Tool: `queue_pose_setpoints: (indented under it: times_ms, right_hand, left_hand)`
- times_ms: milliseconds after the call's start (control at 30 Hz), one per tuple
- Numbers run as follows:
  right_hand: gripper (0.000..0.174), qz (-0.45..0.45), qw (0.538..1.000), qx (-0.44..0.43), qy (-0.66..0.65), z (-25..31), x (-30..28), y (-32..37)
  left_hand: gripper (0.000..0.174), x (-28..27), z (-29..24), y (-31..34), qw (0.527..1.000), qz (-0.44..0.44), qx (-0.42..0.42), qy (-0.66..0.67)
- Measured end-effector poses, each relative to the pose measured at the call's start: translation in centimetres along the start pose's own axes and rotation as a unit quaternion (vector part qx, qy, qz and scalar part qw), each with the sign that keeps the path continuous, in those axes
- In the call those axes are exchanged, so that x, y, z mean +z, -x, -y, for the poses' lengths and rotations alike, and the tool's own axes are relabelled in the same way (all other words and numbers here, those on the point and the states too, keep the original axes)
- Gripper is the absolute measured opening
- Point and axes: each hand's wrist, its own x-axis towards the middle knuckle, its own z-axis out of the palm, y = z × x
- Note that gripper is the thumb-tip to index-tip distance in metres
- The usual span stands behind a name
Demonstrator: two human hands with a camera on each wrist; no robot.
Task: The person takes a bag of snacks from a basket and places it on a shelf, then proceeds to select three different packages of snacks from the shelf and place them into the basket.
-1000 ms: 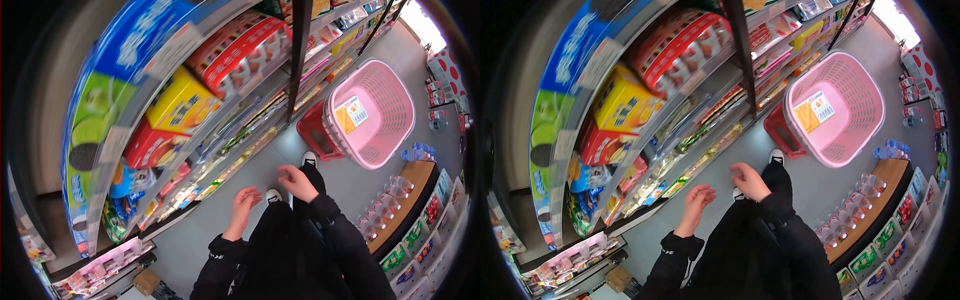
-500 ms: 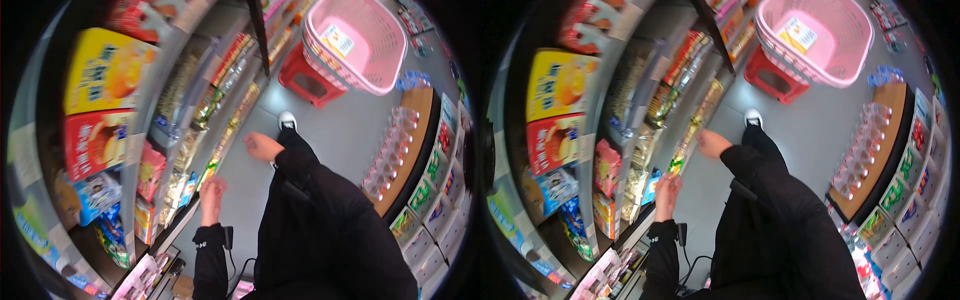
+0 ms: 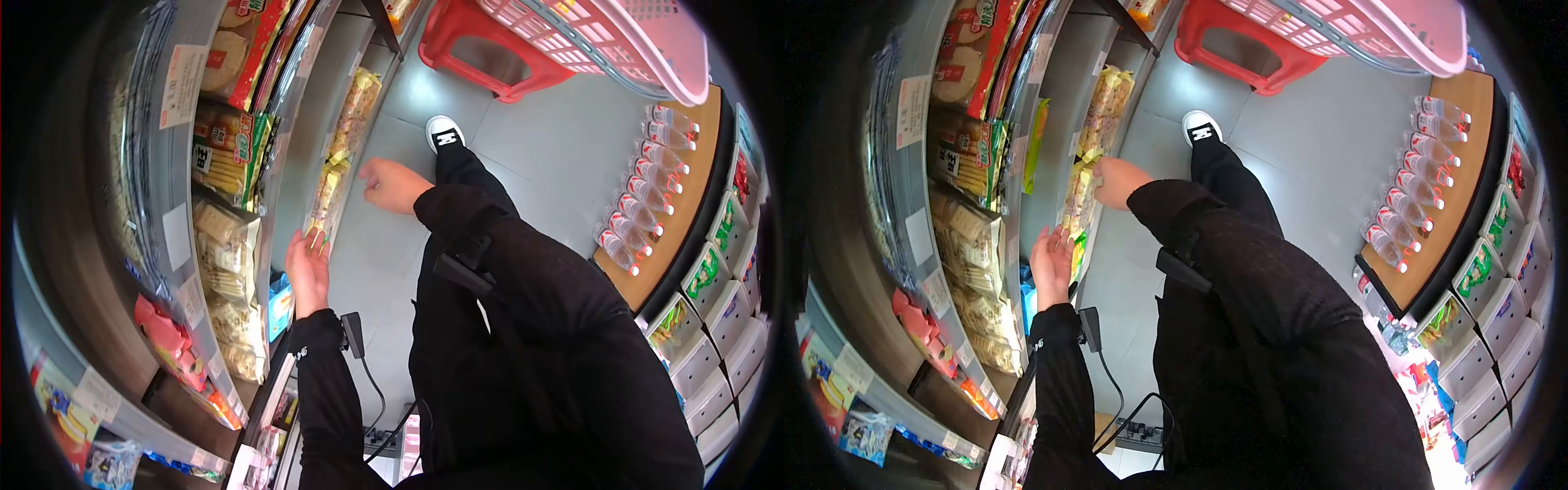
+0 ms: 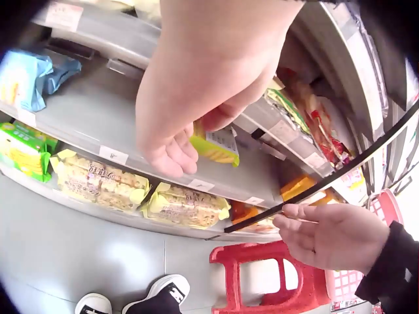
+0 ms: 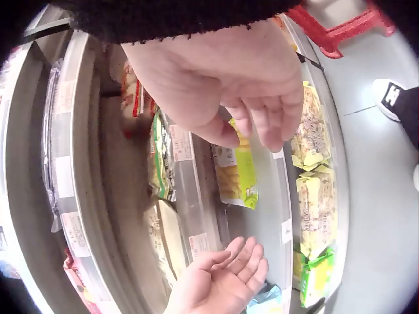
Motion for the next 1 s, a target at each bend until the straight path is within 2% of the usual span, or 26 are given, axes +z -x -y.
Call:
queue_pose_setpoints:
  times_ms: [133,200,267,333,400,467,500,633,700,833,900,1000]
  right_hand:
    - [0.036,-0.018,0.997,-0.040,0.069,0.3,-0.4,-4.0]
    - [0.040,-0.032,0.997,-0.039,0.061,0.6,-0.4,-6.5]
    - [0.045,-0.084,0.988,-0.094,0.086,0.4,-0.3,-9.8]
    - [0.050,-0.100,0.987,-0.100,0.070,0.9,-0.5,-12.1]
    - [0.055,-0.096,0.991,-0.083,0.048,0.8,-0.2,-13.8]
    - [0.049,-0.167,0.977,-0.133,0.009,0.4,0.6,-15.5]
    - [0.053,-0.189,0.970,-0.150,0.004,0.4,0.9,-16.2]
    - [0.051,-0.176,0.973,-0.149,-0.010,0.3,1.7,-19.4]
    - [0.043,-0.068,0.992,-0.101,0.017,1.0,1.7,-20.8]
    - [0.037,-0.073,0.990,-0.075,0.092,0.7,1.8,-20.9]
    - [0.036,-0.100,0.979,-0.101,0.143,0.8,1.8,-20.5]
    - [0.031,-0.089,0.983,-0.083,0.140,1.0,0.8,-18.4]
  left_hand:
    - [0.044,-0.5,0.1,-4.0,0.998,-0.051,0.008,0.036]
    - [0.048,-1.1,0.1,-6.1,0.994,-0.080,0.038,0.068]
    - [0.051,-0.6,-0.2,-7.6,0.993,-0.093,0.042,0.063]
    - [0.065,-1.1,-0.2,-9.3,0.993,-0.067,0.101,-0.017]
    - [0.064,-0.9,-0.1,-11.0,0.991,-0.069,0.116,-0.017]
    - [0.064,-0.3,-0.2,-12.0,0.981,-0.111,0.158,-0.005]
    - [0.064,0.0,-0.3,-12.5,0.981,-0.111,0.160,-0.004]
    - [0.064,0.9,-0.7,-13.4,0.984,-0.084,0.157,-0.018]
    - [0.060,1.2,-0.8,-13.7,0.978,-0.132,0.142,-0.073]
    - [0.051,0.0,-0.3,-15.0,0.981,-0.163,0.110,0.000]
    - [0.044,-0.5,-0.2,-14.7,0.989,-0.098,0.099,0.051]
    - [0.039,0.0,0.0,-13.2,0.988,-0.110,0.108,0.021]
